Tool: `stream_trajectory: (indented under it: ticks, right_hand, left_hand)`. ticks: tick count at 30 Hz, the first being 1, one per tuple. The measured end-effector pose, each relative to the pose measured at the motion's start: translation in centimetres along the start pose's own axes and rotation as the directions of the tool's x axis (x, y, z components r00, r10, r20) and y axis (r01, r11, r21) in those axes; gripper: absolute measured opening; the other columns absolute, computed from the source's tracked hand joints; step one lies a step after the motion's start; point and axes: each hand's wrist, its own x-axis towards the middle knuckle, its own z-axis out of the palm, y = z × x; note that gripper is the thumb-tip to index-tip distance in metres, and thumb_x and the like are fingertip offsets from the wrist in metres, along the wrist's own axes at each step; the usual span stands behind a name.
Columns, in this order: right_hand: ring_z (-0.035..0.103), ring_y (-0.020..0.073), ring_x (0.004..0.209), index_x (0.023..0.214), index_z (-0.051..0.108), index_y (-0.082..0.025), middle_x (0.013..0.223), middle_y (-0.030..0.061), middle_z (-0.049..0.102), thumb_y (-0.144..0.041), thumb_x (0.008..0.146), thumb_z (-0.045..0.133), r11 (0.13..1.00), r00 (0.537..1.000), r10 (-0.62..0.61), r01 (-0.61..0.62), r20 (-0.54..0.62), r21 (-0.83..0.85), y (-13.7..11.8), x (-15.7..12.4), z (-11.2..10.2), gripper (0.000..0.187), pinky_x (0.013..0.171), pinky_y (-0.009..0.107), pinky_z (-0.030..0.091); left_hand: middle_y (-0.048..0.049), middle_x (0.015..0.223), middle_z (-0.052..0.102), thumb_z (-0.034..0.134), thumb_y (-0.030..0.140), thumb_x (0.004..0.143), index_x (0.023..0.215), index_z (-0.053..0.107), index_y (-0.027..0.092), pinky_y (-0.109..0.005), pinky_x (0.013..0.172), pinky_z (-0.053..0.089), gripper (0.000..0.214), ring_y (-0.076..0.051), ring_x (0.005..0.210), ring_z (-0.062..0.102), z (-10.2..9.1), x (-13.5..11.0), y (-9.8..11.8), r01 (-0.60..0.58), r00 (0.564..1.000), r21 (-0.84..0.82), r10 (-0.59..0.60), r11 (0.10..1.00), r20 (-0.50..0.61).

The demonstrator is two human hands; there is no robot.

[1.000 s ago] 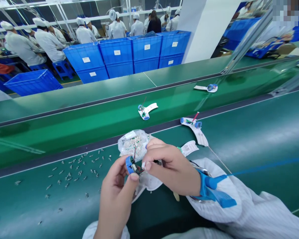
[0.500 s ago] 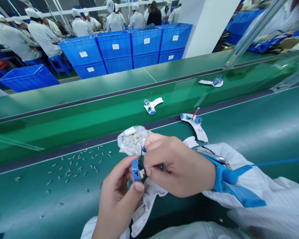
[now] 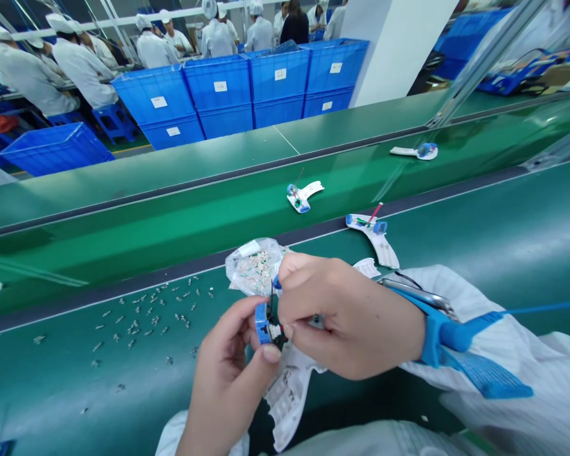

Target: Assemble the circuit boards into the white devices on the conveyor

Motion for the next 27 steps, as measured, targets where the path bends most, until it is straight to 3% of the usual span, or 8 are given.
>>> stream_trajectory:
  ticks: [5, 8, 13, 16, 19, 23, 27]
  right_hand:
    - [0.032, 0.0106, 0.052, 0.05, 0.035, -0.018, 0.047, -0.002, 0.043, -0.007, 0.072, 0.042, 1.0, 1.0, -0.002, 0.002, 0.026, -0.008, -0.2, 0.1, 0.0, 0.026, 0.062, 0.029, 0.031]
    - [0.032, 0.0108, 0.051, 0.049, 0.034, -0.018, 0.047, -0.0021, 0.041, -0.007, 0.072, 0.041, 1.0, 0.999, -0.008, 0.008, 0.04, -0.008, -0.3, 0.2, 0.0, 0.026, 0.062, 0.029, 0.031]
    - [0.036, 0.0111, 0.054, 0.049, 0.039, -0.018, 0.048, -0.0016, 0.043, -0.006, 0.071, 0.042, 0.999, 1.0, 0.029, -0.03, 0.011, 0.019, -0.5, 0.1, 0.6, 0.026, 0.062, 0.029, 0.032]
    - [0.038, 0.011, 0.056, 0.048, 0.045, -0.017, 0.049, -0.0015, 0.046, -0.004, 0.07, 0.044, 0.994, 0.993, 0.103, -0.1, -0.052, 0.047, -0.5, 0.0, 1.4, 0.025, 0.062, 0.027, 0.034]
    - [0.046, 0.011, 0.062, 0.055, 0.057, -0.016, 0.053, -0.002, 0.054, -0.002, 0.07, 0.049, 0.969, 0.962, 0.224, -0.202, -0.158, 0.143, -0.6, -0.1, 2.2, 0.022, 0.064, 0.025, 0.037]
    - [0.054, 0.0111, 0.07, 0.058, 0.065, -0.018, 0.06, -0.0023, 0.061, -0.001, 0.067, 0.056, 0.881, 0.877, 0.425, -0.343, -0.226, 0.325, -0.9, -0.2, 3.0, 0.02, 0.065, 0.021, 0.042]
    - [0.056, 0.0117, 0.07, 0.061, 0.068, -0.019, 0.059, -0.0022, 0.061, -0.004, 0.071, 0.057, 0.852, 0.847, 0.472, -0.367, -0.244, 0.374, -1.2, -0.4, 3.9, 0.021, 0.066, 0.022, 0.044]
  left_hand:
    - [0.002, 0.066, 0.057, 0.065, 0.037, 0.079, 0.105, 0.061, 0.029, -0.021, 0.057, 0.042, 0.027, -0.017, 0.072, 0.057, -0.6, 0.1, 0.4, -0.075, 0.996, 0.225, 0.06, 0.972, 0.07]
    - [0.0037, 0.059, 0.055, 0.062, 0.036, 0.08, 0.103, 0.06, 0.029, -0.023, 0.054, 0.039, 0.024, -0.017, 0.065, 0.059, -0.4, -0.2, 1.0, -0.111, 0.992, 0.334, 0.086, 0.936, 0.087]
    - [-0.0043, 0.079, 0.068, 0.049, 0.039, 0.085, 0.122, 0.049, 0.023, -0.028, 0.055, 0.04, 0.039, -0.02, 0.06, 0.062, 1.8, -1.6, 1.4, -0.034, 0.989, 0.455, 0.096, 0.89, -0.115]
    - [-0.0078, 0.077, 0.069, 0.044, 0.038, 0.087, 0.128, 0.037, 0.016, -0.03, 0.054, 0.04, 0.046, -0.023, 0.059, 0.065, 2.9, -2.0, 1.2, -0.007, 0.983, 0.542, 0.106, 0.84, -0.151]
    - [-0.0095, 0.077, 0.069, 0.039, 0.038, 0.089, 0.128, 0.034, 0.016, -0.03, 0.054, 0.04, 0.045, -0.024, 0.059, 0.065, 3.3, -1.8, 1.1, 0.034, 0.979, 0.6, 0.095, 0.799, -0.183]
    - [-0.0117, 0.08, 0.069, 0.037, 0.039, 0.089, 0.126, 0.036, 0.017, -0.03, 0.049, 0.036, 0.043, -0.028, 0.062, 0.066, 3.4, -1.5, 1.1, 0.117, 0.966, 0.64, 0.063, 0.759, -0.251]
    - [-0.0128, 0.078, 0.069, 0.038, 0.036, 0.088, 0.126, 0.035, 0.016, -0.03, 0.048, 0.033, 0.043, -0.031, 0.064, 0.067, 3.4, -1.4, 0.9, 0.132, 0.959, 0.682, 0.08, 0.72, -0.27]
